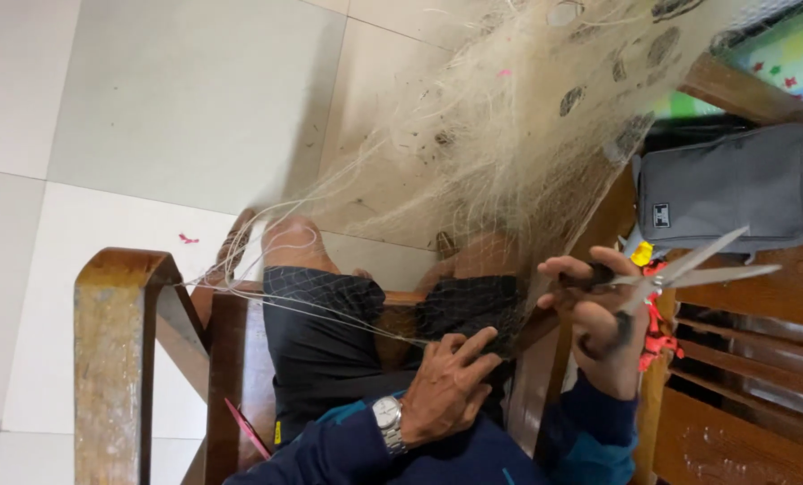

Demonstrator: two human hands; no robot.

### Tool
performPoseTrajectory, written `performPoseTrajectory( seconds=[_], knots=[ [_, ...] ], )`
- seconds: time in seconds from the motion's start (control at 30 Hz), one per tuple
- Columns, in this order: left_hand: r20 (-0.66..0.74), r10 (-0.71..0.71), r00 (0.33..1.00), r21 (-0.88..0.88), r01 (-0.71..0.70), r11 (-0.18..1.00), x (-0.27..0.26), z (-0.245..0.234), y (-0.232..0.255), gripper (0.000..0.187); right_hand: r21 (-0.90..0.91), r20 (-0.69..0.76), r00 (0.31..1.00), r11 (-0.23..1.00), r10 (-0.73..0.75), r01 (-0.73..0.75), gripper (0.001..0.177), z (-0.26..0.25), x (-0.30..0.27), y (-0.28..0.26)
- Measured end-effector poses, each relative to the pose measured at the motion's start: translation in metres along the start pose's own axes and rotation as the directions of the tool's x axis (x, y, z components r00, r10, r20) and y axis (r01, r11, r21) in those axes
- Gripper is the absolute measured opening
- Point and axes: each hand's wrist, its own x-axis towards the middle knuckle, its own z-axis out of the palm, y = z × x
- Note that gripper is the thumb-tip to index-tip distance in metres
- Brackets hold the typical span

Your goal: Trimming and repairing a fishing net using scissors

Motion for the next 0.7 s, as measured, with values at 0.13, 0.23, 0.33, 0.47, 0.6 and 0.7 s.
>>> performPoseTrajectory(
  seconds=[0.13,0.23,0.33,0.47,0.6,0.7],
  knots=[
    [-0.041,0.03,0.999,0.05,-0.027,0.998,-0.003,0.002,0.001,0.042,-0.337,0.003,0.999,0.941,0.036,-0.033,0.033,0.005,-0.002,0.004],
    [-0.091,0.064,0.994,0.09,-0.056,0.994,-0.005,0.007,0.002,0.043,-0.325,0.054,0.998,0.944,-0.044,0.06,0.028,0.003,-0.002,0.012],
    [-0.112,0.083,0.99,0.104,-0.071,0.992,-0.007,0.009,0.005,0.046,-0.272,-0.003,0.996,0.959,-0.089,0.085,0.03,0.008,-0.003,0.011],
    [-0.101,0.071,0.992,0.113,-0.059,0.992,-0.011,0.008,0.009,0.047,-0.382,-0.051,0.998,0.924,-0.034,0.012,0.023,0.014,-0.008,0.015],
    [-0.106,0.084,0.991,0.18,-0.064,0.982,-0.012,0.007,0.011,0.05,-0.483,-0.115,0.993,0.874,-0.004,-0.053,0.023,0.032,-0.023,-0.009],
    [-0.104,0.065,0.992,0.194,-0.044,0.98,-0.012,0.011,0.008,0.049,0.141,0.289,0.945,0.983,-0.152,0.115,0.082,-0.014,-0.037,0.011]
  ],
)
